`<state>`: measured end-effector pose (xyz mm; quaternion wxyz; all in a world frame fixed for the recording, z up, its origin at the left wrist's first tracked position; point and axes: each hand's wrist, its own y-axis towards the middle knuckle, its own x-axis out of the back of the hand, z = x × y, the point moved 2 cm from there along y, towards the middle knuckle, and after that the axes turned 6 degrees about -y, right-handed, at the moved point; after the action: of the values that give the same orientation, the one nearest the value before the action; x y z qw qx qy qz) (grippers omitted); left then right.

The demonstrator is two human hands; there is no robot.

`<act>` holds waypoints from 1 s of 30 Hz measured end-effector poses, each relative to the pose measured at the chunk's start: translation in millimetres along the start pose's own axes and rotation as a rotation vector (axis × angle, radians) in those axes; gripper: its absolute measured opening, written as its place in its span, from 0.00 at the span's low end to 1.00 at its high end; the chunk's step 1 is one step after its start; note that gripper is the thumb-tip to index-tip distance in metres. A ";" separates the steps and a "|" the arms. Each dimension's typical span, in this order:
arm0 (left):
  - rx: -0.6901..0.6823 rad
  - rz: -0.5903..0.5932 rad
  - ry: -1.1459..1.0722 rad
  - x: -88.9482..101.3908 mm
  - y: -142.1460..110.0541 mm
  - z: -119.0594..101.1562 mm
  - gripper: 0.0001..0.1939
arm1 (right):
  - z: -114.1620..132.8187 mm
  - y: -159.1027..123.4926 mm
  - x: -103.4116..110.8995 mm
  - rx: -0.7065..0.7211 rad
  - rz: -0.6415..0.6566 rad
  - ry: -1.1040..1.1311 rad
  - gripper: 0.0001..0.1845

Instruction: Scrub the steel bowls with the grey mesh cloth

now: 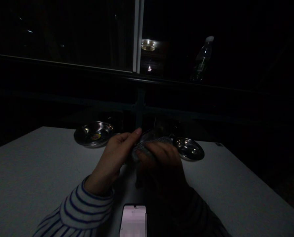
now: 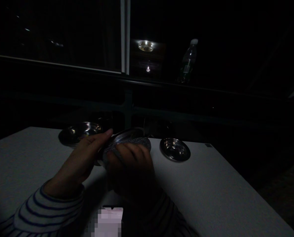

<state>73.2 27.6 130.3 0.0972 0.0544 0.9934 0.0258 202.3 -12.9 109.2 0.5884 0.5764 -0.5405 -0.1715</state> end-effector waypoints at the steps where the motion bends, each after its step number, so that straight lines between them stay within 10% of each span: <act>1: 0.006 -0.005 0.014 -0.1 -0.4 -0.3 0.19 | -7.1 0.0 1.0 -0.066 -0.008 -0.003 0.13; 5: 0.005 -0.031 0.033 -1.1 -1.7 -3.0 0.16 | -25.2 -0.7 3.7 -0.271 -0.025 0.006 0.14; 13: -0.038 0.070 0.072 5.5 2.1 -6.5 0.12 | -0.4 -6.5 0.0 0.070 -0.044 0.000 0.15; 19: -0.073 0.119 0.037 3.8 3.6 -5.5 0.09 | -19.9 -3.0 2.1 -0.228 -0.063 -0.061 0.12; 25: -0.043 0.037 -0.044 2.8 4.8 1.0 0.13 | -2.1 -5.2 -1.8 0.087 -0.036 -0.001 0.13; 30: -0.008 -0.019 -0.054 1.7 3.3 -0.3 0.17 | -32.2 -3.4 2.5 -0.263 -0.082 0.051 0.11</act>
<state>71.9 31.1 130.5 0.1245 0.0450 0.9908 0.0274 231.5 0.0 115.3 0.6651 0.5200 -0.4742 -0.2498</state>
